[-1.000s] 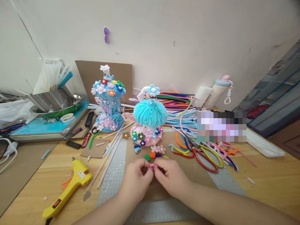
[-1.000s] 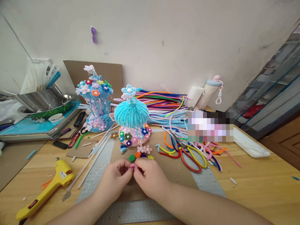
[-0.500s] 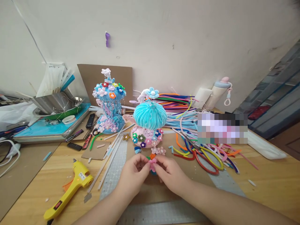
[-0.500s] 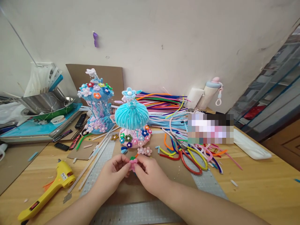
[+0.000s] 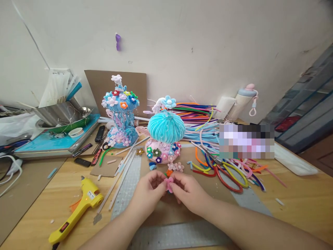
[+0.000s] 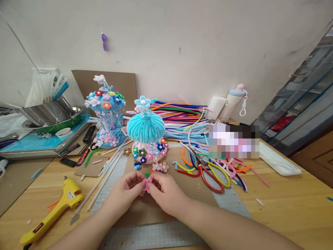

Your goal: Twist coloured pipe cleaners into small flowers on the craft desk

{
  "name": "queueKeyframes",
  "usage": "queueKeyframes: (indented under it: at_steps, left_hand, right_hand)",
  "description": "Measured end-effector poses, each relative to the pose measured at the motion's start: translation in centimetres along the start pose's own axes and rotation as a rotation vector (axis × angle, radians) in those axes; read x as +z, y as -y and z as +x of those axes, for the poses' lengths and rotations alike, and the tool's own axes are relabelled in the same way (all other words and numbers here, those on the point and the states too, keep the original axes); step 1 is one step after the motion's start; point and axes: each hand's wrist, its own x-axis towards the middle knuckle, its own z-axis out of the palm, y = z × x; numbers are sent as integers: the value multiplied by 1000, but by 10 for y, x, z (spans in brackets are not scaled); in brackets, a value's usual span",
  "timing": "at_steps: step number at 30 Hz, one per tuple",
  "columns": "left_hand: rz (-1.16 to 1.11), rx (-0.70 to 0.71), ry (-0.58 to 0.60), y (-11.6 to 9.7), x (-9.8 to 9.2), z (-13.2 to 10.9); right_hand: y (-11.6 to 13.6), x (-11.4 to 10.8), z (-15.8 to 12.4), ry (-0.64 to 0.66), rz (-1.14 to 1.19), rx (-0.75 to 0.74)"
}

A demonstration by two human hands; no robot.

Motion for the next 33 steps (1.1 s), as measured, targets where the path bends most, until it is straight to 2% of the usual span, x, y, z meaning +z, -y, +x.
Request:
queueKeyframes:
  at_steps: [4, 16, 19, 23, 25, 28, 33]
  left_hand:
    - [69, 15, -6, 3, 0, -1]
    - [184, 74, 18, 7, 2, -3]
    - [164, 75, 40, 2, 0, -3]
    - [54, 12, 99, -9, -3, -4]
    - [13, -18, 122, -11, -4, -4]
    - [48, -7, 78, -9, -4, -3]
    - [199, 58, -22, -2, -2, -2]
  right_hand:
    - [-1, -1, 1, -29, -31, -3]
    - [8, -4, -3, 30, -191, -134]
    - [4, -4, -2, 53, -84, -101]
    - [-2, -3, 0, 103, 163, -4]
    - [-2, -2, 1, 129, 211, 18]
    - [3, -2, 0, 115, 142, 7]
    - [5, -1, -2, -2, -86, -67]
